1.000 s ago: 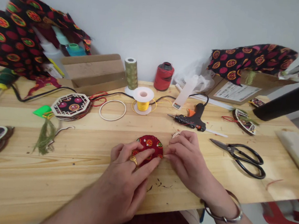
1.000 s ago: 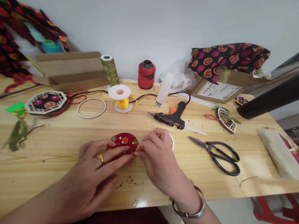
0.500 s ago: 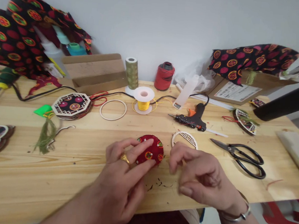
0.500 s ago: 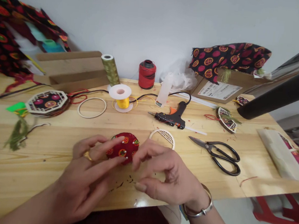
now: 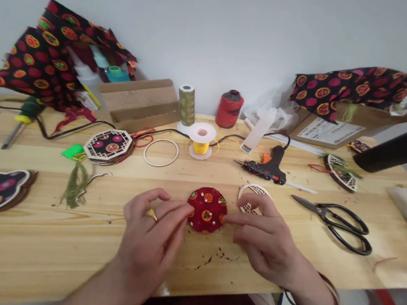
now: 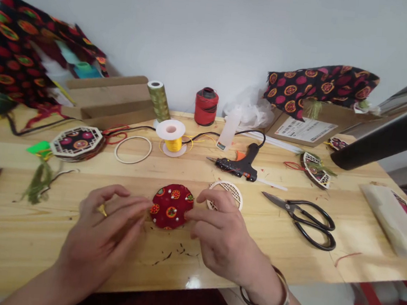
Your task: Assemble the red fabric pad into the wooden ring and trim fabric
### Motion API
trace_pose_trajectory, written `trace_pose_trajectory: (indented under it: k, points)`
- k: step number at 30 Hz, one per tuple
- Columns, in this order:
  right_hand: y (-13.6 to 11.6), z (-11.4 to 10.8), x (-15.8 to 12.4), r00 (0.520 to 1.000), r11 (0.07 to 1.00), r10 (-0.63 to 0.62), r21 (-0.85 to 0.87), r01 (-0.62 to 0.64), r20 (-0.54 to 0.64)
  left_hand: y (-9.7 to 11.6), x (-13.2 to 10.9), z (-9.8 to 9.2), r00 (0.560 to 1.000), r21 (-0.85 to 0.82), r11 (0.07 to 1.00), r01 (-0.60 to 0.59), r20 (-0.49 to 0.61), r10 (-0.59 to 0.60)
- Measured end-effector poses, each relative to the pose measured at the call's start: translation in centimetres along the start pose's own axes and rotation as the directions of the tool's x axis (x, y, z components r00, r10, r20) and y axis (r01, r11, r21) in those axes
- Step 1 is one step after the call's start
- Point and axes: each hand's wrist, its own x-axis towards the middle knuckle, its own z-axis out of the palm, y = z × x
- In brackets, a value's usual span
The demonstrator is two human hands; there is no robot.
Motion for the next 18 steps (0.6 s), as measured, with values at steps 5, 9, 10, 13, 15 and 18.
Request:
trace_pose_trajectory:
  k: [5, 9, 10, 13, 15, 18]
  points:
    - [-0.1, 0.1, -0.1, 1.0, 1.0, -0.009, 0.003, 0.009, 0.018, 0.9, -0.6, 0.3, 0.979, -0.164, 0.969, -0.184, 0.06, 0.196]
    - [-0.1, 0.1, -0.2, 0.999, 1.0, 0.008, 0.006, -0.008, 0.038, 1.2, -0.4, 0.7, 0.964, -0.2, 0.952, -0.233, 0.083, 0.254]
    - [-0.1, 0.1, -0.2, 0.999, 1.0, 0.013, 0.007, -0.013, 0.048, 1.2, -0.4, 0.7, 0.962, -0.194, 0.953, -0.233, 0.095, 0.255]
    - [0.0, 0.1, -0.2, 0.997, 1.0, 0.014, 0.02, -0.016, 0.076, 1.1, -0.3, 0.9, 0.963, -0.176, 0.959, -0.222, 0.113, 0.243]
    - [0.1, 0.2, -0.2, 0.995, 1.0, 0.011, 0.027, -0.014, 0.096, 1.2, -0.2, 1.0, 0.965, -0.178, 0.961, -0.211, 0.119, 0.234]
    - [0.3, 0.3, -0.3, 0.993, 0.999, 0.011, 0.033, -0.015, 0.119, 1.3, -0.1, 1.1, 0.972, -0.183, 0.968, -0.172, 0.126, 0.197]
